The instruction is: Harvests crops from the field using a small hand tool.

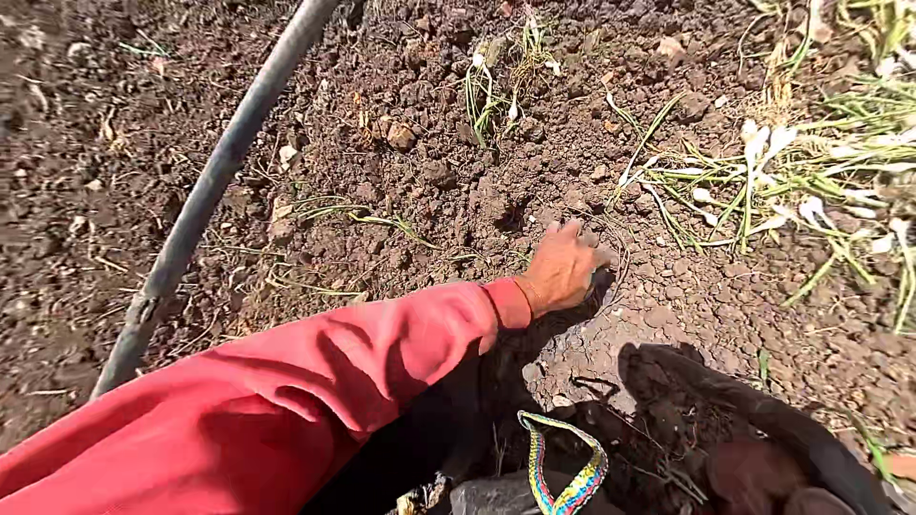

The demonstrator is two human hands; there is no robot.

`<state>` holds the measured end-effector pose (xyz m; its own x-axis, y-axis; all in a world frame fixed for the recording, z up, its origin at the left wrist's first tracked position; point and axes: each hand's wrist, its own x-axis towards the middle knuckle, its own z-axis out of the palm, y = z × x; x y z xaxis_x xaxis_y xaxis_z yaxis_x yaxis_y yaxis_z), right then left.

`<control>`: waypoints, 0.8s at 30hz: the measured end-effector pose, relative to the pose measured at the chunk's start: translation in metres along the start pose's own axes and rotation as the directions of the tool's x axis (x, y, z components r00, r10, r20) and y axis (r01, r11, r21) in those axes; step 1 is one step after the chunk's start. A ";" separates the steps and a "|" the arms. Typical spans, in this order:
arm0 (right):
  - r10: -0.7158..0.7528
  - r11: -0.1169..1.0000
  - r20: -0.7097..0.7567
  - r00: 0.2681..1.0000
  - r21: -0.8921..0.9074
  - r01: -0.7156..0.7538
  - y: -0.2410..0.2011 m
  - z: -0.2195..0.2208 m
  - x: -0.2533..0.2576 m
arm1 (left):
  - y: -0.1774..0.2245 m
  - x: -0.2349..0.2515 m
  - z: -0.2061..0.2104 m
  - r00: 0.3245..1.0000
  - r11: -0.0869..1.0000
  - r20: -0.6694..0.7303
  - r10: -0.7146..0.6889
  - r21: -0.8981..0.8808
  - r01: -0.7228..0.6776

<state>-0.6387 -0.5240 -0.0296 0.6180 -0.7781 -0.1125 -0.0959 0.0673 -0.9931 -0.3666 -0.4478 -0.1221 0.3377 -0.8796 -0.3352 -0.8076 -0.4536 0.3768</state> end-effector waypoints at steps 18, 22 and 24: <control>-0.112 0.980 -0.087 0.990 0.157 0.124 -0.028 -0.021 0.037 | -0.007 0.073 -0.031 0.920 0.645 0.010 -0.392 -0.710 0.282; -0.117 0.960 -0.114 0.987 -0.269 0.083 0.031 0.005 0.078 | 0.031 0.033 -0.003 0.939 0.631 0.223 -0.264 -0.696 0.342; -0.018 0.934 -0.188 0.982 -0.354 -0.050 0.072 0.016 0.062 | 0.051 0.034 0.009 0.936 0.734 0.246 -0.251 -0.582 0.349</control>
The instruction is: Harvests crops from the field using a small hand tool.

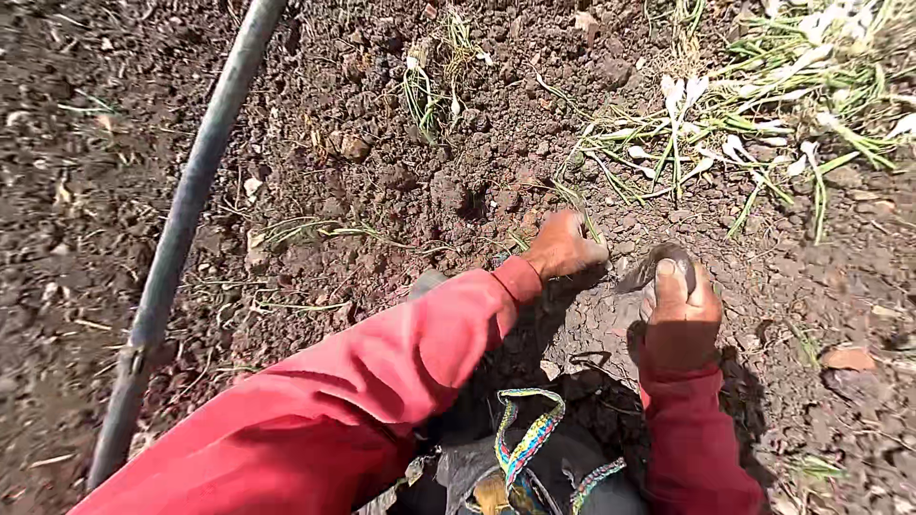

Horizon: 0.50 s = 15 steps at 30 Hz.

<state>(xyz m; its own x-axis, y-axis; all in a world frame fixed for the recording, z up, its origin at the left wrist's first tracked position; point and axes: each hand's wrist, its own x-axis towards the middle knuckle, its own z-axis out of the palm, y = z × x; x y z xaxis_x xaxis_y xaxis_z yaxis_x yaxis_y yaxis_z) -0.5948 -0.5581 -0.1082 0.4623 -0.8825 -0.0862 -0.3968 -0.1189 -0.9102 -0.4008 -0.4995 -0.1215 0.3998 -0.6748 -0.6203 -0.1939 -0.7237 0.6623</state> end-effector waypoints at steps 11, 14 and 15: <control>0.005 0.966 -0.053 0.999 0.259 0.008 -0.020 -0.081 -0.094 | 0.007 -0.020 0.069 0.955 0.788 0.221 0.200 0.542 -0.291; 0.082 0.974 -0.039 0.996 0.213 -0.072 0.013 -0.074 -0.110 | 0.023 -0.002 0.026 0.956 0.771 0.163 0.243 0.566 -0.292; 0.081 0.966 -0.045 0.996 0.249 -0.067 0.010 -0.076 -0.105 | 0.032 0.013 0.010 0.954 0.773 0.086 0.286 0.569 -0.282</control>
<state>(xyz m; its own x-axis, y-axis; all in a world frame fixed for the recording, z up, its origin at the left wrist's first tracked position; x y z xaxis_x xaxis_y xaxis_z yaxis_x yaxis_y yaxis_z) -0.7071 -0.5014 -0.0773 0.3930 -0.9086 -0.1411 -0.2171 0.0575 -0.9745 -0.4108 -0.5325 -0.1126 0.2491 -0.8632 -0.4391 -0.7721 -0.4507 0.4480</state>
